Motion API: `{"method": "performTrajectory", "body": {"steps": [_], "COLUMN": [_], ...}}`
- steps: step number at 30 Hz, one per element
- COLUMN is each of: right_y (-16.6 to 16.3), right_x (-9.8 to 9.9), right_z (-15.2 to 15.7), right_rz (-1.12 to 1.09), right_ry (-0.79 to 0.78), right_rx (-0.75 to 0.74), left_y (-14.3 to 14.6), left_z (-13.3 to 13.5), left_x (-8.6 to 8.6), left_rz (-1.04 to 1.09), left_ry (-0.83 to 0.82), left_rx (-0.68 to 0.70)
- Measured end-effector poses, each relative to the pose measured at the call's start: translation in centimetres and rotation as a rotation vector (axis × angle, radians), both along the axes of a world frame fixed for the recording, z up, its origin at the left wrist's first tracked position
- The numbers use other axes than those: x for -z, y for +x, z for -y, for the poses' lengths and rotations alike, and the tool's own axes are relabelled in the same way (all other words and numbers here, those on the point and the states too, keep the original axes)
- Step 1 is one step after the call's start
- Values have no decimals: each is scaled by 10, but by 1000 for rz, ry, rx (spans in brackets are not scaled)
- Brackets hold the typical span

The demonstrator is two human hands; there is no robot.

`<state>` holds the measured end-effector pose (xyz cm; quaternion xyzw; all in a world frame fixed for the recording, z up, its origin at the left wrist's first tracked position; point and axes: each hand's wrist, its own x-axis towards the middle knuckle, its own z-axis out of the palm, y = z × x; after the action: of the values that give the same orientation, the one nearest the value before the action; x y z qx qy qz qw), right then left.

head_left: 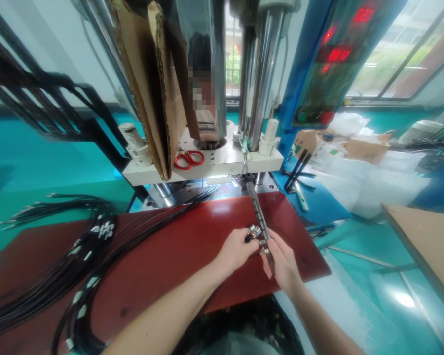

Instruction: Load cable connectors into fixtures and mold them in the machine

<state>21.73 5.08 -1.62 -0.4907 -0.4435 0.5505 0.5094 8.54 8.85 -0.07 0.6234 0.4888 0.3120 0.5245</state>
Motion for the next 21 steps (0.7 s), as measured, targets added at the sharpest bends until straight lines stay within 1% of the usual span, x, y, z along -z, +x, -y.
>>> {"method": "performTrajectory", "body": {"steps": [4, 10, 12, 15, 17, 19, 21], "right_y": [0, -1, 0, 0, 0, 0, 0], "right_x": [-3, -5, -4, -3, -3, -2, 0], "right_z": [0, -4, -5, -6, -5, -4, -3], "right_rz": [41, 212, 204, 119, 67, 46, 39], "right_ry": [0, 7, 3, -12, -22, -24, -21], "right_rx": [-5, -105, -114, -104, -80, -60, -48], "left_y": [2, 0, -2, -6, -10, -12, -14], "left_z": [1, 1, 2, 0, -2, -4, -5], "left_x": [0, -2, -3, -5, -4, -4, -3], "left_rz": [45, 100, 140, 177, 152, 117, 66], "left_ry": [-41, -61, -81, -132, -85, 7, 77], "left_rx": [-21, -45, -27, 2, -44, -125, -166]}}
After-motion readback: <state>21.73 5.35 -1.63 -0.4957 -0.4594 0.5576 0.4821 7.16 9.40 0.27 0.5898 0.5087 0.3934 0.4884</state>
